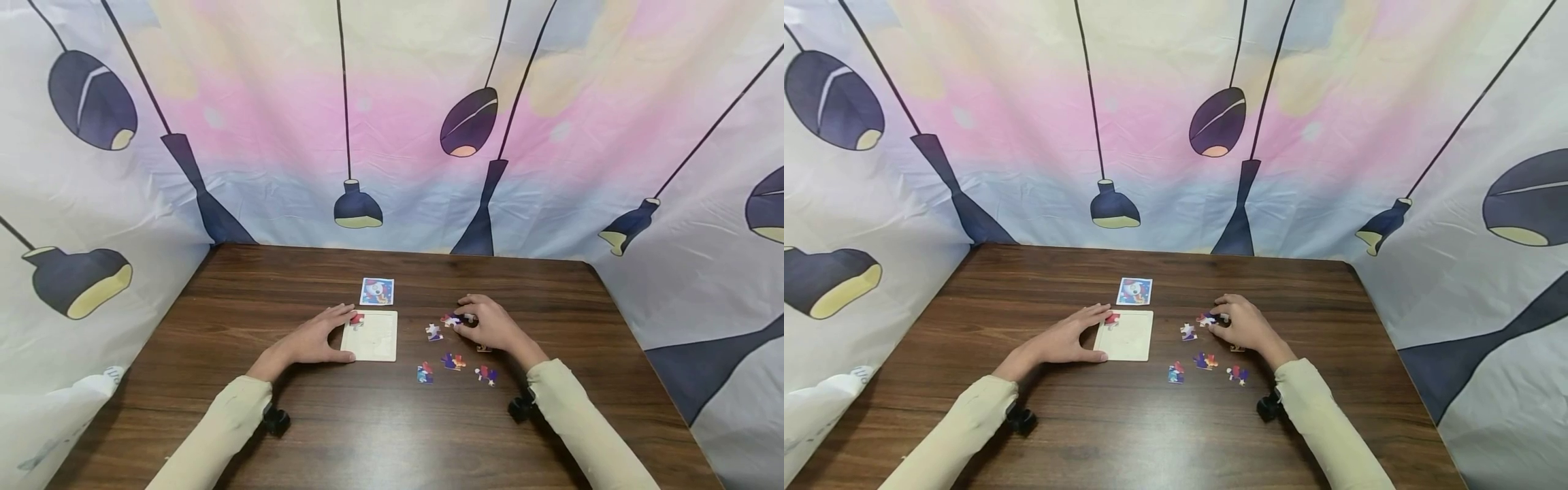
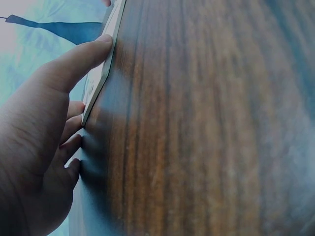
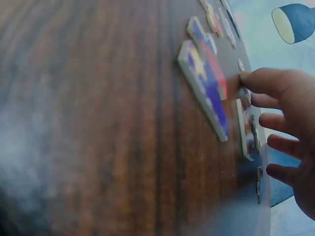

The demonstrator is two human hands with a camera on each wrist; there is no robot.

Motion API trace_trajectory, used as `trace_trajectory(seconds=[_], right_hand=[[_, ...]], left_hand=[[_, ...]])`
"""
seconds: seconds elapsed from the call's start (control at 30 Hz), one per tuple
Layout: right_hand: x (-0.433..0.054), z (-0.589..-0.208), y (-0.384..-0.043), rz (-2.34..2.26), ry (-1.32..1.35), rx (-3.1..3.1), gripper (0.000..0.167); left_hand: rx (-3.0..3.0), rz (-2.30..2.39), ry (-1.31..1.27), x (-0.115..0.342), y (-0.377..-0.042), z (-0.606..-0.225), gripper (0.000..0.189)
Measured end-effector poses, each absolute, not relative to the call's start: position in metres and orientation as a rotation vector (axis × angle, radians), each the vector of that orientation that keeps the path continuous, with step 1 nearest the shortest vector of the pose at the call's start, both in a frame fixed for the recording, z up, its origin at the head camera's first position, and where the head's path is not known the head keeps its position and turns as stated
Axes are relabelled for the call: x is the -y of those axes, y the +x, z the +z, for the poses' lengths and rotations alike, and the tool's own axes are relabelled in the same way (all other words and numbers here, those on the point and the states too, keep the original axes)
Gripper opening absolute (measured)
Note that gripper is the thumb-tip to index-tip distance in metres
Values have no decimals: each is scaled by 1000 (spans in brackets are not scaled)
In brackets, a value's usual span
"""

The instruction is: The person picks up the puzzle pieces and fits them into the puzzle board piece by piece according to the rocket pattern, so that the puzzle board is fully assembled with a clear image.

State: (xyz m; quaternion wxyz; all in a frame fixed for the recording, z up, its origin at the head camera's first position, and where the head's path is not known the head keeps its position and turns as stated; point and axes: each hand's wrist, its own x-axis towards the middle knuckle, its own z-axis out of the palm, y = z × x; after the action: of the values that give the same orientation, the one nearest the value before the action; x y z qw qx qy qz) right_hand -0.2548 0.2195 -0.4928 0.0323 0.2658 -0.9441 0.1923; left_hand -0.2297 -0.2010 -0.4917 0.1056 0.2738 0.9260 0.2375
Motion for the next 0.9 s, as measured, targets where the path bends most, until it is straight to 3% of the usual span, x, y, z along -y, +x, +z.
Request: trace_trajectory(seconds=[0.47,0.9], right_hand=[[-215,-486,-261,703,923,2759,32],[-164,-470,-262,765,1001,2715,37]], left_hand=[[-2733,712,814,201,-230,-493,102],[-2731,703,770,200,-228,-490,101]])
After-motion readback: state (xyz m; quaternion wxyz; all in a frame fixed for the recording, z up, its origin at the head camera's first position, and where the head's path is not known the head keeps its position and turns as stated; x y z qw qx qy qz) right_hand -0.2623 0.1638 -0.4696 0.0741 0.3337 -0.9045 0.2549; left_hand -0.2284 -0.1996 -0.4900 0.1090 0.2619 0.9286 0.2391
